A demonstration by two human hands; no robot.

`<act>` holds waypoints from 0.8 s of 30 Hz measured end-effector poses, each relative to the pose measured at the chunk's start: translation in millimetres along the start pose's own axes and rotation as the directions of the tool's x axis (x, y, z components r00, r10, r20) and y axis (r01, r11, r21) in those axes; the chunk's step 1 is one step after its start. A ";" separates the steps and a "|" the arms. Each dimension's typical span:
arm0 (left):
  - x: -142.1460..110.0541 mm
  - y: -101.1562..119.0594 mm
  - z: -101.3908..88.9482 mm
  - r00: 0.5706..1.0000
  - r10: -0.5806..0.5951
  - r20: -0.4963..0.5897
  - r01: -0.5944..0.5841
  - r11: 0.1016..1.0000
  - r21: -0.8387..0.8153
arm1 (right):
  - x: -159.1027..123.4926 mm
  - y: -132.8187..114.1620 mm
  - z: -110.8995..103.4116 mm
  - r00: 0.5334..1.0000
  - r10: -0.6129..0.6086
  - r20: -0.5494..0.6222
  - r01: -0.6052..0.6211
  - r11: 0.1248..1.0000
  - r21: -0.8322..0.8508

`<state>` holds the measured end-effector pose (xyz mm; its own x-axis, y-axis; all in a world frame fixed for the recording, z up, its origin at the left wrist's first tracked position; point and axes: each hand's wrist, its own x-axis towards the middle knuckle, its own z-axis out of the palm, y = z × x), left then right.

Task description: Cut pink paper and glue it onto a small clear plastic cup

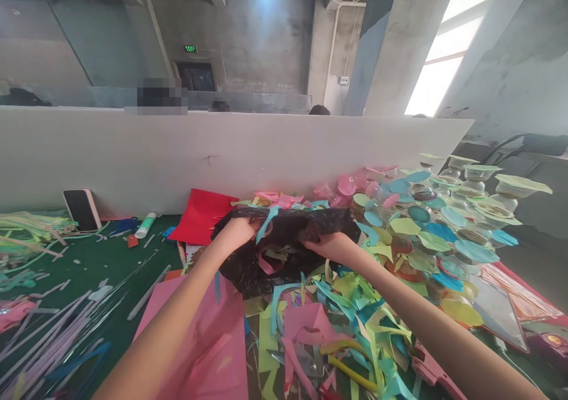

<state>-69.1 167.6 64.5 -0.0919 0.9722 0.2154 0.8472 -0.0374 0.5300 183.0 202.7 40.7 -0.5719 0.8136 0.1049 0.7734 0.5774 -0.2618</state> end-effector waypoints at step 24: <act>-97.1 45.3 10.2 1.000 0.005 0.005 -0.004 0.980 -0.200 | -66.2 -65.3 13.9 0.975 -0.139 -0.171 0.216 0.754 0.620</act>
<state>-16.5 73.8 59.3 -0.0849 0.9732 0.2139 0.7259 -0.0866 0.6824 166.6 110.2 37.5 -0.6189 0.7248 0.3028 0.2897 0.5689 -0.7697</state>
